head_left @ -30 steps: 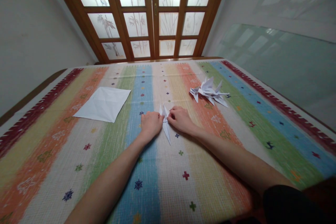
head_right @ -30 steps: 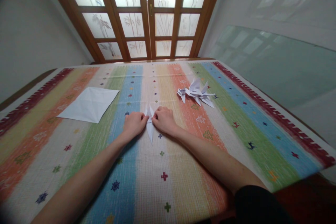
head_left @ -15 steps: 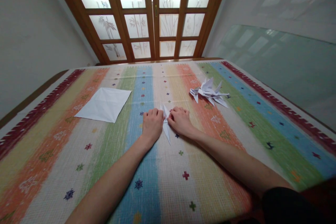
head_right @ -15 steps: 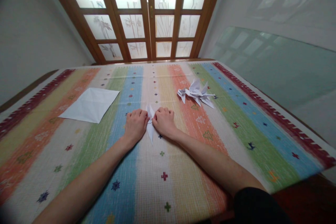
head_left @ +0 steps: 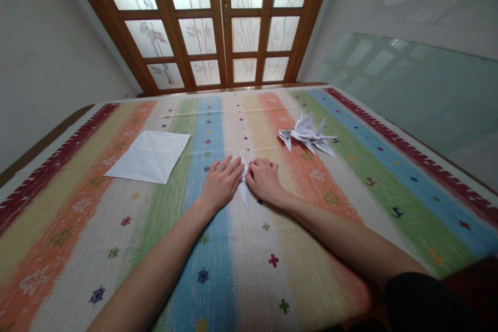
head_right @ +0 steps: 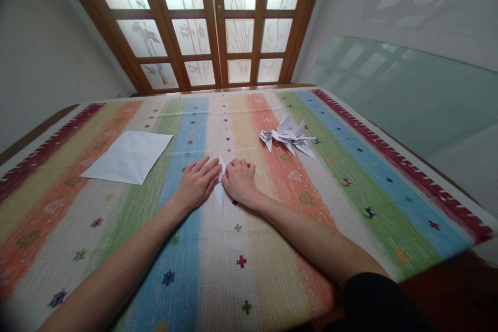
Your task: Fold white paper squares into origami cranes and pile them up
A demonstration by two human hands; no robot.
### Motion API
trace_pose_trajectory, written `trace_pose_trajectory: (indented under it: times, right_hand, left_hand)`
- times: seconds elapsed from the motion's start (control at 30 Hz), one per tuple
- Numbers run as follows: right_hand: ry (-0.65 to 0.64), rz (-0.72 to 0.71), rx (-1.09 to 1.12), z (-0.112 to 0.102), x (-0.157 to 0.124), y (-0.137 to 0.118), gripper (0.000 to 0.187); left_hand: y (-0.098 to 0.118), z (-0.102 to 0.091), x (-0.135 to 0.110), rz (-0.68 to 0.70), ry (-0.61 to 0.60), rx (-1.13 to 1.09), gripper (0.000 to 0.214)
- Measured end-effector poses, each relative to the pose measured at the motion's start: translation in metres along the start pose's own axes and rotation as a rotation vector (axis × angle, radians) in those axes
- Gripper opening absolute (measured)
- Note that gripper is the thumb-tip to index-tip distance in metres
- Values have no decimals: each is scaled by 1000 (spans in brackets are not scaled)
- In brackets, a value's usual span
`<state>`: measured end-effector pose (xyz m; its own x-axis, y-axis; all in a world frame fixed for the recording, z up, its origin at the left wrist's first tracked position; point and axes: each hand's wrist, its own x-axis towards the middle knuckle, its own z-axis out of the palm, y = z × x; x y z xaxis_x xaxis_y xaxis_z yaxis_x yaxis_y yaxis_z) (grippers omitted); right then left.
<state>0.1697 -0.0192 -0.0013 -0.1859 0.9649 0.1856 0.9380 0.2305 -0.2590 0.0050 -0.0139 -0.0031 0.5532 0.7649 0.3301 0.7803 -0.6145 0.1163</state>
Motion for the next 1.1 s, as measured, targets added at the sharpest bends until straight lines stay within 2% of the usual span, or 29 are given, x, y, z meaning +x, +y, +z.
trace_pose_trajectory:
  times: [0.2, 0.5, 0.57, 0.67, 0.77, 0.83, 0.93, 1.03, 1.1]
  right_hand:
    - [-7, 6, -2, 1, -1, 0, 21]
    - [34, 62, 128, 1, -5, 8, 13]
    - [69, 80, 172, 0, -6, 12, 13]
    - [91, 69, 186, 2, -7, 17, 26]
    - [63, -6, 181, 4, -7, 16, 31]
    - [41, -34, 215, 5, -6, 14, 29]
    - [26, 5, 280, 6, -4, 11, 30]
    - [35, 66, 285, 4, -3, 9, 38]
    - [30, 62, 288, 4, -2, 9, 37]
  left_hand:
    - [-9, 6, 4, -33, -160, 0, 42]
    - [-11, 9, 5, -84, -209, -19, 44]
    - [-10, 10, 4, -89, -191, -18, 43]
    - [-8, 8, 2, -118, -106, -18, 45]
    - [-4, 3, 1, -230, 20, -5, 48]
    - [-2, 0, 0, -278, 64, 3, 40]
    - [-2, -2, -1, -233, 52, -5, 25]
    - [-5, -1, -1, -188, 56, -39, 20]
    - [-7, 1, -2, -164, 69, -79, 18]
